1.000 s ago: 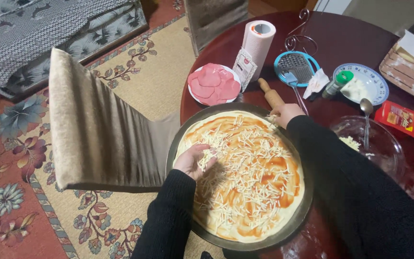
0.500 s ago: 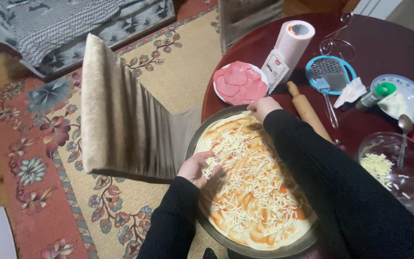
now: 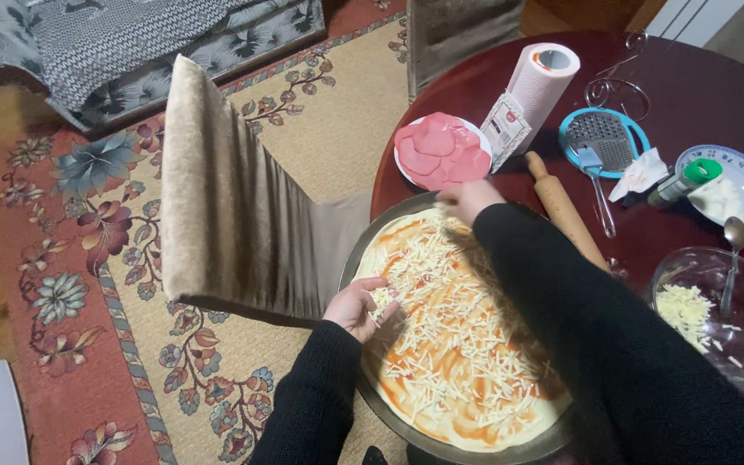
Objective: The person spreads shredded cheese over a pizza base with tomato sauce, then places slices of ham on top. The pizza remains on a round metal tray on the table throughout the clip.
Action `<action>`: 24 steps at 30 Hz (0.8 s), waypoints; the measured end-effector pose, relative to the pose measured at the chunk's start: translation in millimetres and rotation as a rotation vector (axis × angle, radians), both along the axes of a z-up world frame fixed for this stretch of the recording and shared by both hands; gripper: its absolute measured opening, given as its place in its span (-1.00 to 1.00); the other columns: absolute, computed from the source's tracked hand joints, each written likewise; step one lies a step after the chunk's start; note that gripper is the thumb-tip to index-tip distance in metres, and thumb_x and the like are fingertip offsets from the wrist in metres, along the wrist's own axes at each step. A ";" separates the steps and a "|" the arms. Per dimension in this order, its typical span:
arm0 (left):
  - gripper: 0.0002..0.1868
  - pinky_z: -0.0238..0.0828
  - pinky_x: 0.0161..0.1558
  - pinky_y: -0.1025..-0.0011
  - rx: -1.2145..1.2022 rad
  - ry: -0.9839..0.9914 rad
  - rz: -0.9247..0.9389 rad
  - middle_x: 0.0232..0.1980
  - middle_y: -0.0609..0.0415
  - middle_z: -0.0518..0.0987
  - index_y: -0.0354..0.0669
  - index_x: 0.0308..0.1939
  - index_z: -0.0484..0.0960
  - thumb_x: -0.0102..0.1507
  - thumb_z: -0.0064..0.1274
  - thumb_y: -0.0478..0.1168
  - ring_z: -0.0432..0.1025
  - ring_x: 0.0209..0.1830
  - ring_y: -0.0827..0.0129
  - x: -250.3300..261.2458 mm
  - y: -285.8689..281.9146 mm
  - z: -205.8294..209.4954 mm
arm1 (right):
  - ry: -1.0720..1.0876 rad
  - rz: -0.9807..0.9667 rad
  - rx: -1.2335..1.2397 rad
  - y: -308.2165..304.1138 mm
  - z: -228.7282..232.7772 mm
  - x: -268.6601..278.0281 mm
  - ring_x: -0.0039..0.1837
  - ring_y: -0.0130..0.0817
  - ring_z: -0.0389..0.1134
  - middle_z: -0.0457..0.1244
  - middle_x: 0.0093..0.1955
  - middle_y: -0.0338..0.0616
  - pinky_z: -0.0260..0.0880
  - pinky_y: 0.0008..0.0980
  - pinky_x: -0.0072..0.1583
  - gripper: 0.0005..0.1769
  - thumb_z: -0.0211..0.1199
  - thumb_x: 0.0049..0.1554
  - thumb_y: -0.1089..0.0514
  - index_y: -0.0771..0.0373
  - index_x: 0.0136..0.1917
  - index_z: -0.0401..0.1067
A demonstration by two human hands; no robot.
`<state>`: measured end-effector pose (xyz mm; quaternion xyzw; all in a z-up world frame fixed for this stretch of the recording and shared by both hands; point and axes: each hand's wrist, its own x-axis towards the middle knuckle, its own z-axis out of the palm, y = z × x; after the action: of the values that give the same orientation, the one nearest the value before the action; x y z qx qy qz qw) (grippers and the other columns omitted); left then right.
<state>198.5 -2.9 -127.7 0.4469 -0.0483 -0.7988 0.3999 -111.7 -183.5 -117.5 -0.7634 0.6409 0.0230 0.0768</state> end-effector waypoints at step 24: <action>-0.31 0.68 -0.04 0.34 -0.622 -0.502 -0.184 0.27 -0.17 0.42 -0.07 0.30 0.55 0.09 -0.15 -0.54 0.51 0.08 0.19 -58.7 -17.7 29.4 | -2.067 -0.915 0.944 158.2 3.4 106.4 -0.12 -0.15 0.50 0.34 -0.12 -0.14 0.63 -0.08 0.01 -0.59 0.16 0.28 -0.14 0.28 0.05 0.45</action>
<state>139.8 -20.7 -98.3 0.4795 -0.4234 -0.6446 0.4187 -5.3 -25.3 -114.1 -0.0241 0.4162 -0.3928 0.8197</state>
